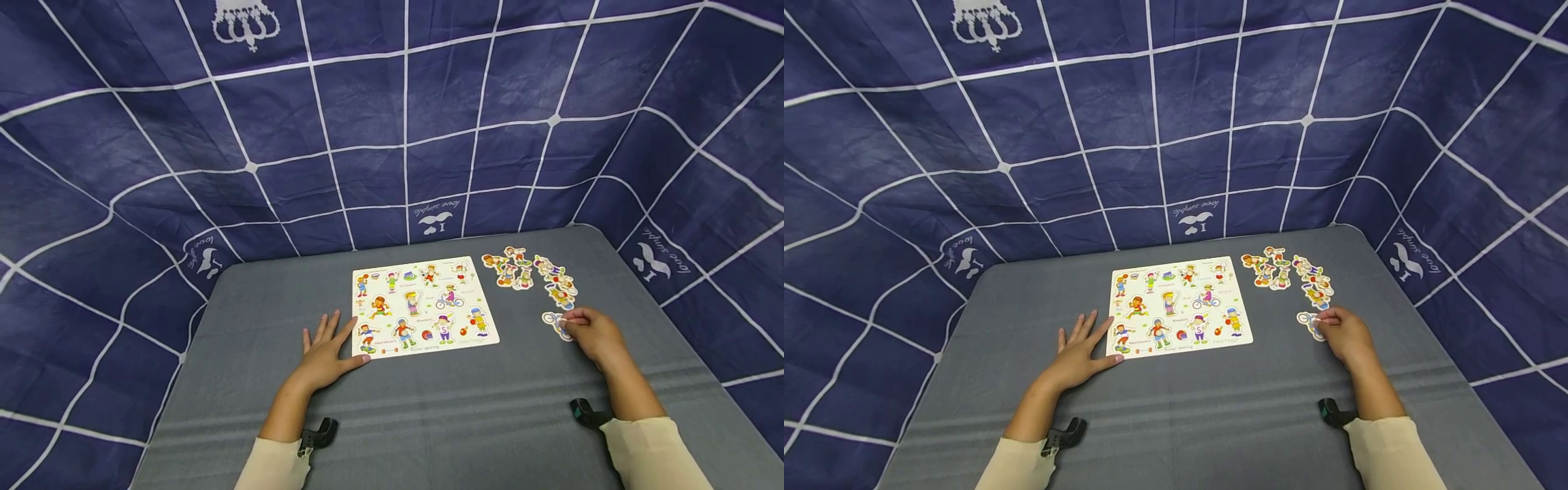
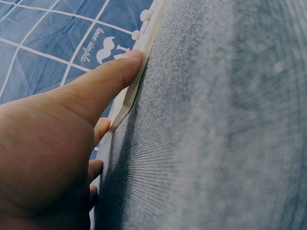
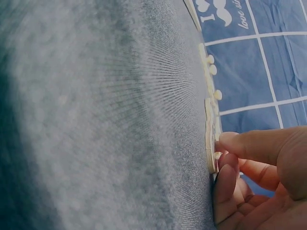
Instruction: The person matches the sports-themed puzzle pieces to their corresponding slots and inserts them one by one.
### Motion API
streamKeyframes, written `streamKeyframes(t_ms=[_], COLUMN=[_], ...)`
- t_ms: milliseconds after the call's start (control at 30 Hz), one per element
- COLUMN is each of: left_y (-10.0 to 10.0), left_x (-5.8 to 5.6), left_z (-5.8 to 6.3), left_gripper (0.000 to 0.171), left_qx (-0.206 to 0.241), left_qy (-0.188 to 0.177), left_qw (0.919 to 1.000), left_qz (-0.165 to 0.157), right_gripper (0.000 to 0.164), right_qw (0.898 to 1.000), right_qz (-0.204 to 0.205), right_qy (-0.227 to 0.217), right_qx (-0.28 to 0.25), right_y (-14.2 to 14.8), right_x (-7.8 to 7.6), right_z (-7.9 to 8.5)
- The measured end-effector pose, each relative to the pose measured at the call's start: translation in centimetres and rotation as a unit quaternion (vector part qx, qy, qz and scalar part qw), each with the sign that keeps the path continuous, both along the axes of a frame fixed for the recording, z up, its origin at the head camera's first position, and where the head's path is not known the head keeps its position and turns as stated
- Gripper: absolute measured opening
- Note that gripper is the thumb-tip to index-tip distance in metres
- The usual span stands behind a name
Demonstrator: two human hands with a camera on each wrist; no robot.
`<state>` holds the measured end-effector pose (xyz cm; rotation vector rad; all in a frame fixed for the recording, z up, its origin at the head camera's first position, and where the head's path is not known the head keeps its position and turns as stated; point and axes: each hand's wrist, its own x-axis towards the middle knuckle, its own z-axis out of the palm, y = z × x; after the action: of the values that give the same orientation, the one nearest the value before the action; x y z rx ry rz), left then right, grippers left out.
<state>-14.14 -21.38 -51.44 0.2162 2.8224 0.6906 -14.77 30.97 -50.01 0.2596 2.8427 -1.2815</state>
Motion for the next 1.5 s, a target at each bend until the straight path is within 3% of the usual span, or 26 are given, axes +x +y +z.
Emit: streamKeyframes(t_ms=[867, 1500], left_y=[-0.2, 0.0], left_x=[-0.1, -0.1], left_z=[-0.2, -0.1], left_gripper=[0.095, 0.096], left_qx=[0.003, 0.001], left_qy=[0.002, 0.001], left_qw=[1.0, 1.0], left_qz=[-0.002, 0.002], right_gripper=[0.029, 0.026], right_qw=[0.999, 0.995], right_qz=[-0.004, 0.011], right_qy=[0.047, 0.092], right_qx=[0.012, -0.025], right_y=[-1.0, -3.0], right_x=[0.1, -0.7], right_z=[1.3, 2.5])
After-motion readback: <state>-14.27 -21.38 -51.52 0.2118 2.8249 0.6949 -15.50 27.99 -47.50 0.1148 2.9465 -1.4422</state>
